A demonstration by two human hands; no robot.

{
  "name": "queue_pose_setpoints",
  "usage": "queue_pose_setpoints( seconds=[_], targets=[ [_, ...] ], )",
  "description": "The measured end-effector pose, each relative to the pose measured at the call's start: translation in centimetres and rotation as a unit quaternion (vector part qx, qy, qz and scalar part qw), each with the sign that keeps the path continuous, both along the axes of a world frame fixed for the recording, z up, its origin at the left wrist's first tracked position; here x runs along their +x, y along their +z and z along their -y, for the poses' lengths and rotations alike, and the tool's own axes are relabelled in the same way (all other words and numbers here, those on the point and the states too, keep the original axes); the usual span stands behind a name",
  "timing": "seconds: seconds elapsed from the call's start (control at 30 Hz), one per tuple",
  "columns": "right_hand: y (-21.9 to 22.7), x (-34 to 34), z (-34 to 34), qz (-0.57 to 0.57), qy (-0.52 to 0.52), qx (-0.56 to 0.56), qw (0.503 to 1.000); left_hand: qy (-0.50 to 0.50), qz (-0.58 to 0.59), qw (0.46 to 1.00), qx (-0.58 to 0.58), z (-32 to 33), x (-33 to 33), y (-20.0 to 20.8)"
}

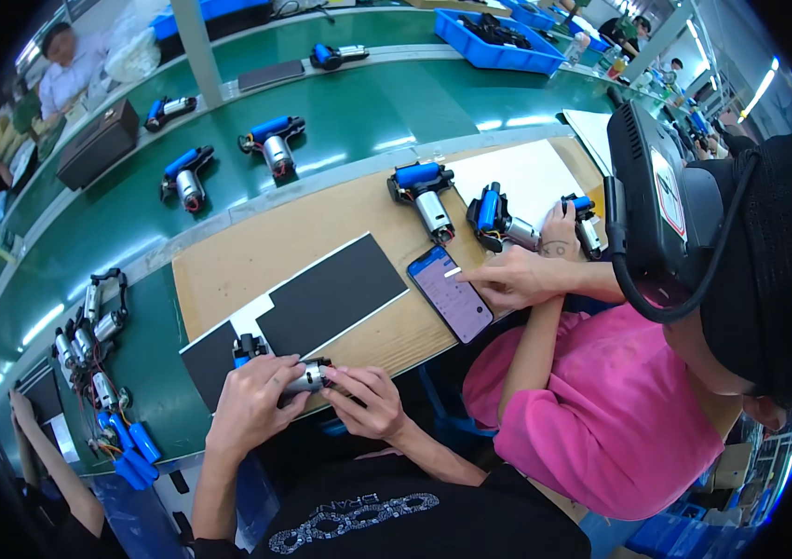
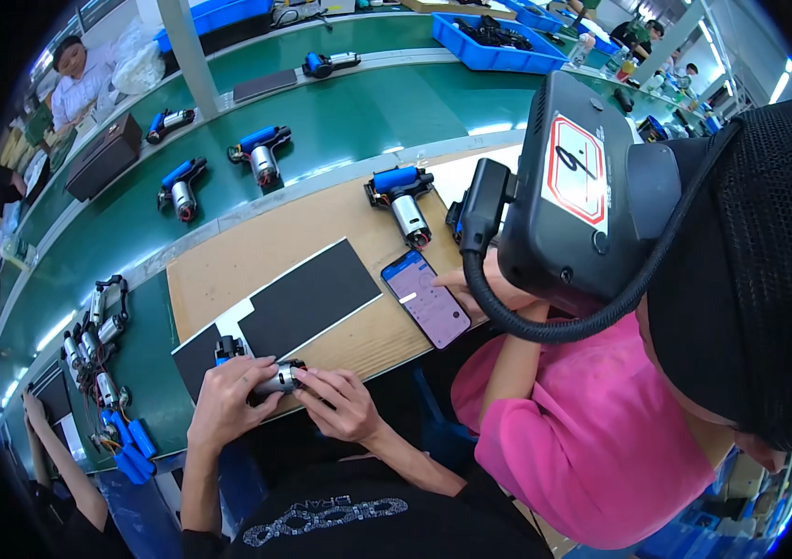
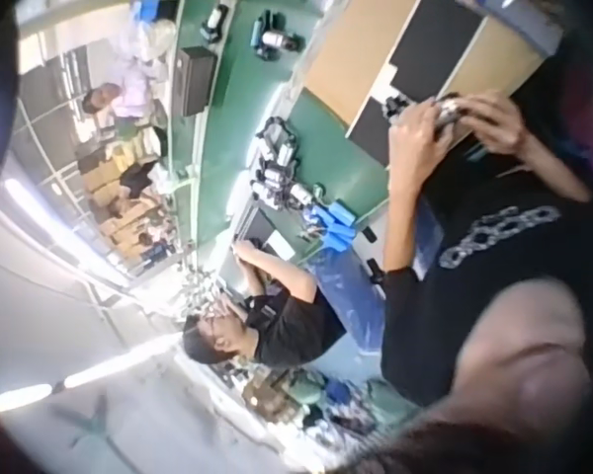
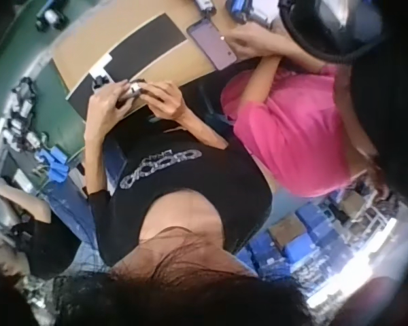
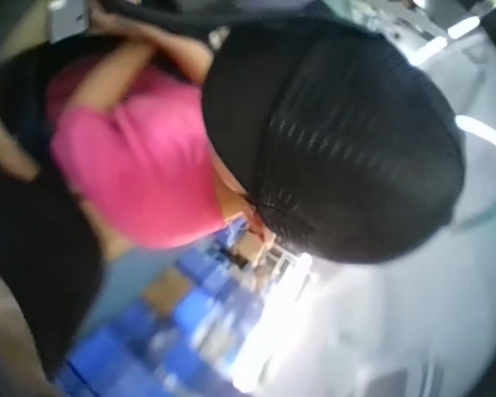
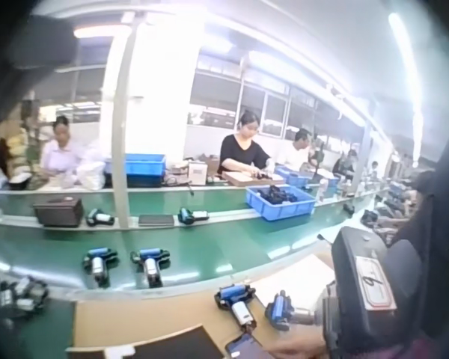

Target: Assembling small electronic components and motor units at a factory workstation.

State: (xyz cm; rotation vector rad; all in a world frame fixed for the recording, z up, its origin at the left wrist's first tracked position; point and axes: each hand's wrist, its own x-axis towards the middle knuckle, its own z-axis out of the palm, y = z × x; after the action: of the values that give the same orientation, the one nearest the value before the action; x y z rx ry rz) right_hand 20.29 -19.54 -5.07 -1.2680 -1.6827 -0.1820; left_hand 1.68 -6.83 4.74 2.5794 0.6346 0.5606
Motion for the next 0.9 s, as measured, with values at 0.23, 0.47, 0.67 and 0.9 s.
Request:
queue_pose_setpoints(
  seconds=[0.23, 0.47, 0.67, 0.9],
  targets=[
    [7.9, 2.0, -6.7, -0.137, 0.002, -0.011, 0.991, 0.210, 0.114, 0.971, -0.005, -10.2, 0.9, -0.4],
    [7.6, 4.5, -18.5, -0.019, 0.012, -0.232, 0.972, 0.341, 0.055, 0.938, 0.028, -22.9, 3.8, -1.9],
    [6.2, 1.3, -9.3, -0.205, 0.038, -0.043, 0.977, 0.180, 0.169, 0.969, -0.031, -12.6, 3.4, 5.0],
    [6.9, 1.7, -11.0, -0.204, -0.041, -0.081, 0.975, 0.242, 0.201, 0.944, 0.102, -15.3, -0.3, 11.3]
  ],
)
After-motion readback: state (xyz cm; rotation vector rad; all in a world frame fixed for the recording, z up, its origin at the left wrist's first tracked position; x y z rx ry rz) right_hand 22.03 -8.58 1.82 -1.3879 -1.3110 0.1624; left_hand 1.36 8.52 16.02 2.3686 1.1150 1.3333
